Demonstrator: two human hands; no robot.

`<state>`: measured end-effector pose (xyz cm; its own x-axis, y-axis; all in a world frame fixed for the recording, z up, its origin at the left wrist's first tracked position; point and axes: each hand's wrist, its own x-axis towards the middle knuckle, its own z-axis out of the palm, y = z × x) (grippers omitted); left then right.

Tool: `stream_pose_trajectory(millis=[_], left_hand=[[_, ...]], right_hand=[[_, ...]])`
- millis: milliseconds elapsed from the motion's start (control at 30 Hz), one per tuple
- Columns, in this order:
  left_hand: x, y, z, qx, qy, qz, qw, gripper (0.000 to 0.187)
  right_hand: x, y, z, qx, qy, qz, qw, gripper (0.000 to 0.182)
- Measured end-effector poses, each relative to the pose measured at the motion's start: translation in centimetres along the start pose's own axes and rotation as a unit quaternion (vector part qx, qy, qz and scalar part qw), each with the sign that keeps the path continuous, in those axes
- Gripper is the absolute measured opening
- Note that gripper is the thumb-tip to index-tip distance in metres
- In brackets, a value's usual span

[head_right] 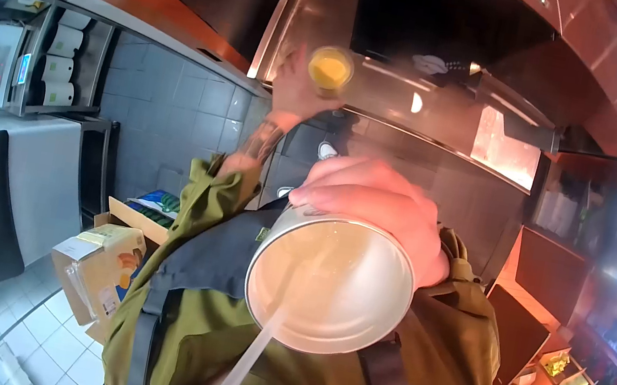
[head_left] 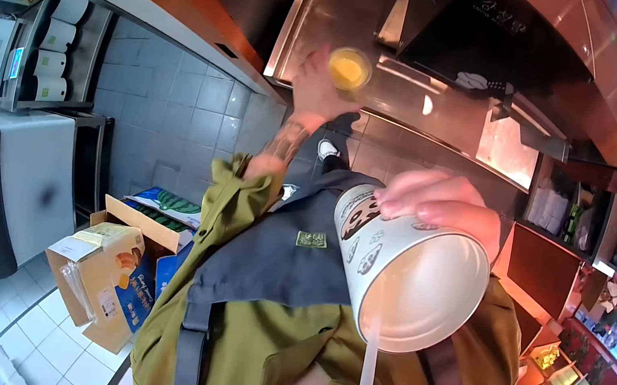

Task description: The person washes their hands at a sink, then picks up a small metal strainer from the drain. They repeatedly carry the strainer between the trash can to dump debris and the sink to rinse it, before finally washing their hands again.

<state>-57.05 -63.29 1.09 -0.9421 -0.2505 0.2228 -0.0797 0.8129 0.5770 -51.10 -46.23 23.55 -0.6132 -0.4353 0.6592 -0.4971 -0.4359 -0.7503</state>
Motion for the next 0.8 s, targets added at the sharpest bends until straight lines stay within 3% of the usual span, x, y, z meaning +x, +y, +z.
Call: stream_pose_trajectory(millis=[133,233,333,433,600,733,800], left_hand=[[4.3,1.2,2.7,0.100,-0.144,-0.061,0.983,0.131],[5.7,1.9,2.1,0.065,-0.191,-0.100,0.974,0.134],[5.3,2.2,1.0,0.119,-0.205,-0.099,0.966,0.132],[4.0,2.7,-1.9,0.088,-0.222,-0.090,0.967,0.122],[-2.6,-1.5,-7.1,-0.038,-0.147,-0.067,0.986,0.112],[-9.5,-7.9,-11.5,-0.020,-0.081,-0.073,0.994,0.110],[-13.3,-11.9,-13.5,-0.011,-0.069,-0.128,0.989,0.109]], right_hand=[[-0.2,1.3,-0.4,0.029,0.034,-0.002,0.999,0.034],[0.3,2.1,-1.7,0.031,-0.005,-0.014,0.999,0.044],[0.6,3.1,-1.9,0.048,-0.014,-0.020,0.999,0.047],[1.1,3.6,-1.9,0.038,-0.043,-0.001,0.998,0.051],[1.9,5.0,-0.8,0.007,-0.072,0.022,0.997,0.063],[2.3,6.2,2.5,-0.023,-0.060,0.032,0.997,0.077],[2.4,6.4,5.2,-0.061,-0.046,0.033,0.997,0.082]])
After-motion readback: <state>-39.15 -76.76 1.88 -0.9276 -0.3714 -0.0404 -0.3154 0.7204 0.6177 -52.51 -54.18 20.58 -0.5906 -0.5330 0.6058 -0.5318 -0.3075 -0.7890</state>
